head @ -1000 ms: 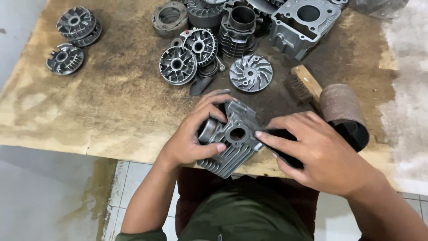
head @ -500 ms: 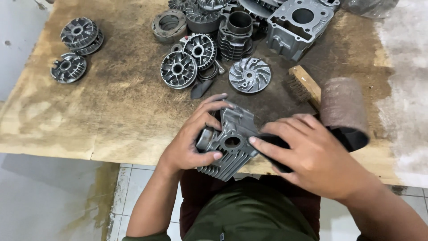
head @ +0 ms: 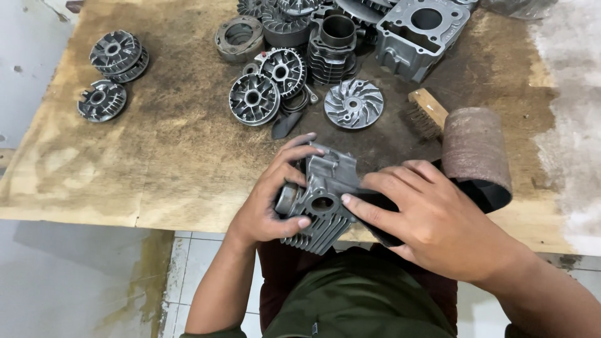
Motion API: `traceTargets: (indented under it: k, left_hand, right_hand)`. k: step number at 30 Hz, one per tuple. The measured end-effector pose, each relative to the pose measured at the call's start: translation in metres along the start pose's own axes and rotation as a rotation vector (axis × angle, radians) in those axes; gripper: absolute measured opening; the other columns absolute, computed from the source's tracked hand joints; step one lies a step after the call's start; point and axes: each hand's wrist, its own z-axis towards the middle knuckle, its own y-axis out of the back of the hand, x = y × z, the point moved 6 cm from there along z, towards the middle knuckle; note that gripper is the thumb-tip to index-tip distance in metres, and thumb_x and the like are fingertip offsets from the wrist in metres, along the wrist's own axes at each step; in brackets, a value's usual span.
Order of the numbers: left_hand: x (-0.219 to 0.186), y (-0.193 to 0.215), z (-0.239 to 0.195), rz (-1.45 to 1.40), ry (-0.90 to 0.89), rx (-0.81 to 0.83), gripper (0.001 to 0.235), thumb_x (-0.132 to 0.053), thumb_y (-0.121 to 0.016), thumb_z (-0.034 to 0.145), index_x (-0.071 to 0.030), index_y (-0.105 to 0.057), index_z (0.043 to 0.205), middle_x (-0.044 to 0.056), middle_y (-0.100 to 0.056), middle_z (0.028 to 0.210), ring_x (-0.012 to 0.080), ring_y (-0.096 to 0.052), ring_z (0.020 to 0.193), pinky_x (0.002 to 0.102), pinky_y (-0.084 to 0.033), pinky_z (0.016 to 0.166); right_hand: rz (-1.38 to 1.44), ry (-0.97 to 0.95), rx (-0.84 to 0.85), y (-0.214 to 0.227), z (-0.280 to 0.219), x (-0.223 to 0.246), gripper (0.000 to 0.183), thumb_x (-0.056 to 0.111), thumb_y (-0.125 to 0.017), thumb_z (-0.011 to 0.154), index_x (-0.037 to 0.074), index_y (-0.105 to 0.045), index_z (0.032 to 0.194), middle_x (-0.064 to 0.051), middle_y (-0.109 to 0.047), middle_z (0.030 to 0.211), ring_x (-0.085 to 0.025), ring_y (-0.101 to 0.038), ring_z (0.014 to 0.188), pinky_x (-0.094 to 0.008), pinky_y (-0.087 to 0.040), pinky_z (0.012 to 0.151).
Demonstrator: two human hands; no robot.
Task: Sanding the gasket surfaces of a motorcycle engine cylinder block.
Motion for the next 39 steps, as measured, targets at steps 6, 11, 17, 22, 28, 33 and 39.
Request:
traceTargets:
  k: [6,11,17,22,28,33,39]
  left_hand:
    - [0.007,0.0,-0.006,0.003,-0.016,-0.021,0.037,-0.04,-0.068,0.071,-0.018,-0.052,0.095,0.008,-0.051,0.148,0.0458,-0.031,0.155,0.077,-0.028,0.127]
    - [0.002,0.001,-0.007,0.01,-0.019,-0.032,0.038,-0.041,-0.068,0.072,-0.016,-0.051,0.095,0.01,-0.051,0.146,0.0481,-0.032,0.154,0.075,-0.031,0.125]
    - [0.008,-0.008,-0.01,0.045,-0.029,-0.023,0.04,-0.045,-0.071,0.07,-0.02,-0.056,0.096,0.005,-0.052,0.149,0.045,-0.033,0.155,0.077,-0.028,0.129]
    - [0.001,-0.014,-0.009,0.069,-0.069,0.006,0.039,-0.047,-0.072,0.072,-0.021,-0.056,0.096,0.003,-0.052,0.151,0.0428,-0.034,0.156,0.075,-0.028,0.131]
    - [-0.001,-0.016,0.001,0.158,0.049,-0.11,0.037,-0.04,-0.071,0.072,-0.019,-0.056,0.099,0.009,-0.052,0.149,0.0419,-0.034,0.153,0.076,-0.026,0.127]
    - [0.01,-0.018,0.02,0.324,0.279,-0.202,0.036,-0.024,-0.077,0.07,-0.008,-0.058,0.095,0.021,-0.05,0.145,0.043,-0.038,0.146,0.067,-0.034,0.115]
    - [0.003,-0.045,0.058,0.579,0.384,-0.081,0.035,-0.028,-0.081,0.073,-0.006,-0.065,0.095,0.017,-0.058,0.137,0.04,-0.043,0.139,0.066,-0.04,0.108]
  right_hand:
    - [-0.021,-0.032,0.035,0.001,-0.005,0.002,0.076,0.023,-0.082,0.055,0.012,-0.065,0.128,-0.013,-0.06,0.128,-0.028,-0.057,0.105,-0.044,-0.039,0.096]
    - [0.005,0.004,0.02,-0.004,-0.002,0.005,0.083,0.024,-0.083,0.052,0.011,-0.063,0.131,-0.014,-0.058,0.13,-0.03,-0.056,0.106,-0.044,-0.039,0.095]
    - [0.037,-0.052,0.111,-0.005,-0.021,-0.004,0.07,0.026,-0.082,0.062,0.017,-0.067,0.13,-0.01,-0.061,0.126,-0.026,-0.059,0.104,-0.042,-0.042,0.092]
    - [0.081,-0.086,0.137,-0.004,-0.032,-0.012,0.06,0.024,-0.08,0.067,0.019,-0.07,0.125,-0.007,-0.062,0.123,-0.025,-0.061,0.103,-0.041,-0.044,0.09]
    - [0.081,-0.16,-0.055,0.005,-0.032,-0.023,0.05,0.01,-0.075,0.07,0.013,-0.074,0.12,-0.008,-0.071,0.117,-0.02,-0.066,0.095,-0.036,-0.05,0.085]
    - [0.189,-0.381,-0.201,0.011,-0.039,-0.039,0.056,0.004,-0.071,0.073,0.008,-0.069,0.129,-0.013,-0.063,0.126,-0.026,-0.064,0.104,-0.035,-0.05,0.087]
    - [0.227,-0.46,-0.347,0.015,-0.052,-0.043,0.051,-0.003,-0.068,0.079,-0.001,-0.067,0.13,-0.015,-0.062,0.126,-0.025,-0.063,0.098,-0.033,-0.049,0.081]
